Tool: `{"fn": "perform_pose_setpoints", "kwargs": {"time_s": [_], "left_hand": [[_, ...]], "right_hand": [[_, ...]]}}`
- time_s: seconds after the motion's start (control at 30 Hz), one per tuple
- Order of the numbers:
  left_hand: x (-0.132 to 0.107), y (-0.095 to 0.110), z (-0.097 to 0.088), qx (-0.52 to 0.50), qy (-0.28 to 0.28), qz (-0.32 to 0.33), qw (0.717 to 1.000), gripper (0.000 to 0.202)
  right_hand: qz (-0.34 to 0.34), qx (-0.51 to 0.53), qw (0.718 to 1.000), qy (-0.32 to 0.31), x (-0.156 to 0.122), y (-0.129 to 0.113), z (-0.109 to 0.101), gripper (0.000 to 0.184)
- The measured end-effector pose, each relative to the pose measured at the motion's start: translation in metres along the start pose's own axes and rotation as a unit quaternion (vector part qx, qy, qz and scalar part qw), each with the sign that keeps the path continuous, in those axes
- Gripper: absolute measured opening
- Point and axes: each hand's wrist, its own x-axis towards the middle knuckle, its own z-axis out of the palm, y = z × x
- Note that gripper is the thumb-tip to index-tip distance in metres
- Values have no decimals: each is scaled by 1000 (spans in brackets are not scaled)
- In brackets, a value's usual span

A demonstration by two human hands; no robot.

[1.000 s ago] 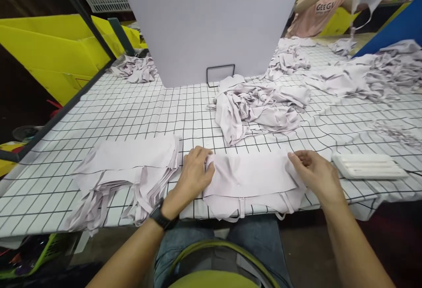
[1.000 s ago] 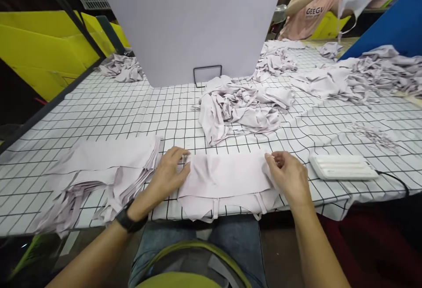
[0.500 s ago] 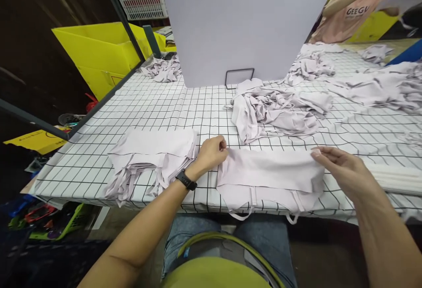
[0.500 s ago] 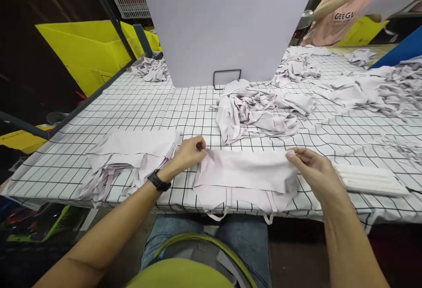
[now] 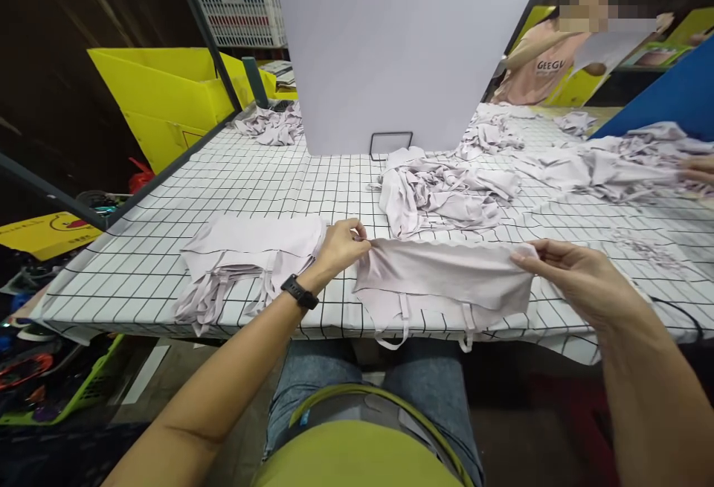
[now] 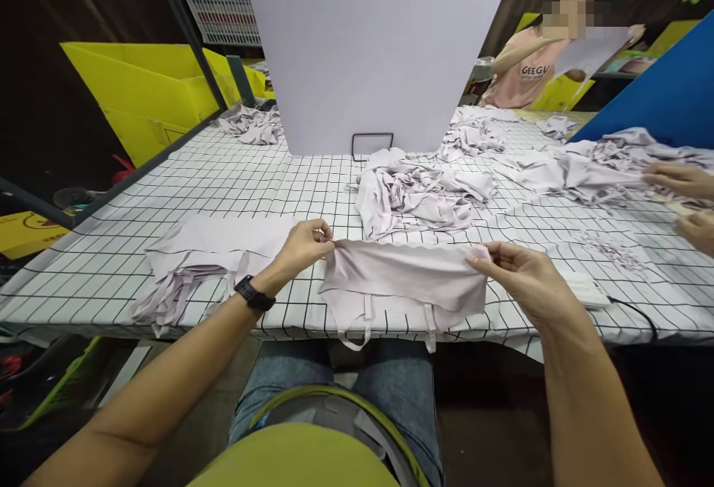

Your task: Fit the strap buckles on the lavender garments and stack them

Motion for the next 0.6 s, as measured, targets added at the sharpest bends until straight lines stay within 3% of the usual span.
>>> {"fn": "perform_pose_setpoints", "kwargs": {"time_s": [0.17,0.23,0.43,0.6], "left_hand": [[-1,22,-30,-163,65,38,984,15],[5,34,-46,-172,87,77,978,16],[25,66,-96,-17,180,163,970,14],[34,73,-132,39,216,190,957,10]], "right_hand": [[-150,-10,988,39,-10,-35,-2,40],[-209,-20,976,58,-8,-51,0,39],[-290,-51,949,108,0,-93,18,34],[-383,-62,911,140,5,-109,38,30]]}}
